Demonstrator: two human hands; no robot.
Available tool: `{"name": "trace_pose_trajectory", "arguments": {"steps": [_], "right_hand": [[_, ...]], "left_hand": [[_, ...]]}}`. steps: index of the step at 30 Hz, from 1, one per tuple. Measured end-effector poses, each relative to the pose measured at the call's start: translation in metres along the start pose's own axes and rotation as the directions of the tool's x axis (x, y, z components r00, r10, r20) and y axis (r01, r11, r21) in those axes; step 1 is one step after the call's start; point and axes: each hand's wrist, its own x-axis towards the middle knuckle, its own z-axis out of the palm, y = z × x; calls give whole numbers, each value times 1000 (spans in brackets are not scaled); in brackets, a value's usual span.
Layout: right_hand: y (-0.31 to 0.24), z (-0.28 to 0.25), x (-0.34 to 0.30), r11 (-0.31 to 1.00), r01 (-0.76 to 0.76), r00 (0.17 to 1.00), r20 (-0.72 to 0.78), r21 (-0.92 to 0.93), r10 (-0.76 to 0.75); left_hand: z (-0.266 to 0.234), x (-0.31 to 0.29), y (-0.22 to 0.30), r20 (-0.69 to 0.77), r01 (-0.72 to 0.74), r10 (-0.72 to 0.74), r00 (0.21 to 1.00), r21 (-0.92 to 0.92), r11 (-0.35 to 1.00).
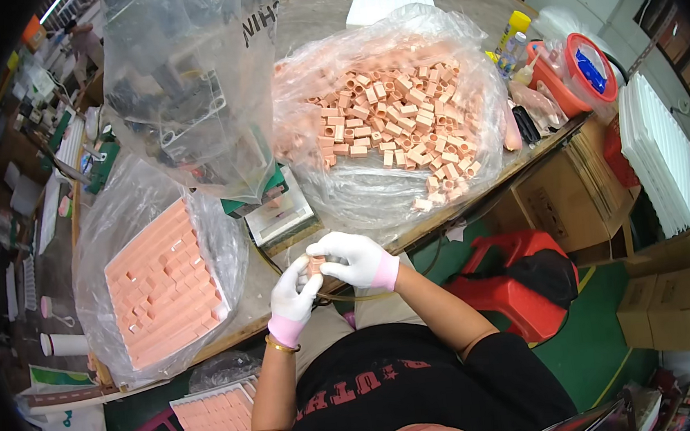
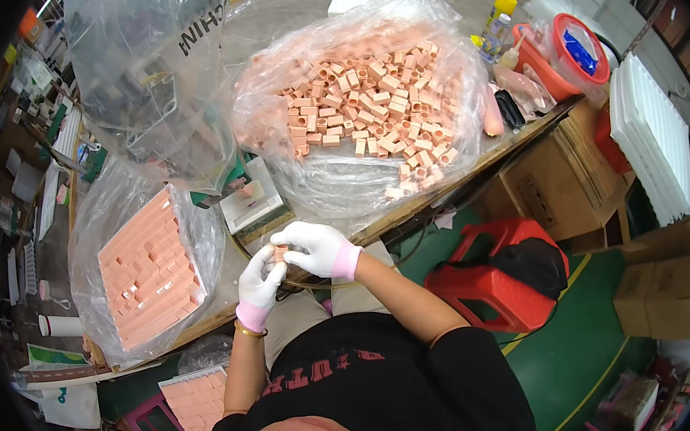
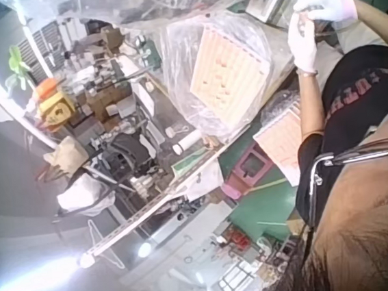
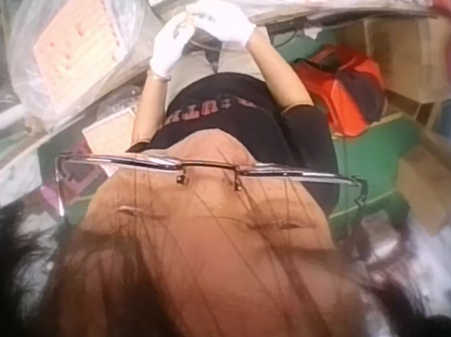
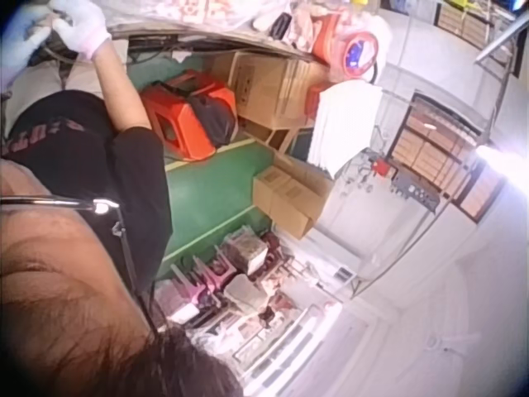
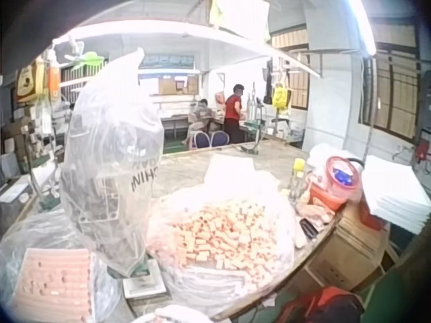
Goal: Inspecting, arranging, and organizing small plastic components into trays and bags at a packing station.
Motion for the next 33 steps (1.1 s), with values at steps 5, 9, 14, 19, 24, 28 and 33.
{"name": "trace_pose_trajectory", "arguments": {"steps": [5, 9, 14, 19, 24, 28, 33], "right_hand": [[-2, -2, 0, 954, -231, 973, 27, 190, 230], [21, 5, -3, 984, -69, 992, -92, 166, 85], [38, 5, -10, 991, 22, 995, -101, 130, -9], [40, 10, -11, 995, 66, 996, -69, 76, -60], [43, 12, -13, 996, 70, 993, -96, -51, -75], [40, 12, -14, 996, 78, 988, -126, -53, -84], [37, 11, -12, 989, 97, 986, -124, -107, -110]], "left_hand": [[12, 10, 10, -48, -110, 107, 993, -68, 992], [19, 19, 10, 4, -139, 140, 990, -72, 988], [20, 24, 1, 121, -76, 102, 987, -202, 976], [11, 18, 6, 198, 5, 85, 976, -414, 910], [18, 19, 7, 112, 100, -47, 993, -533, 840], [21, 17, 15, 71, 144, -127, 989, -335, 931], [24, 18, 14, 5, 151, -156, 988, -293, 944]]}}
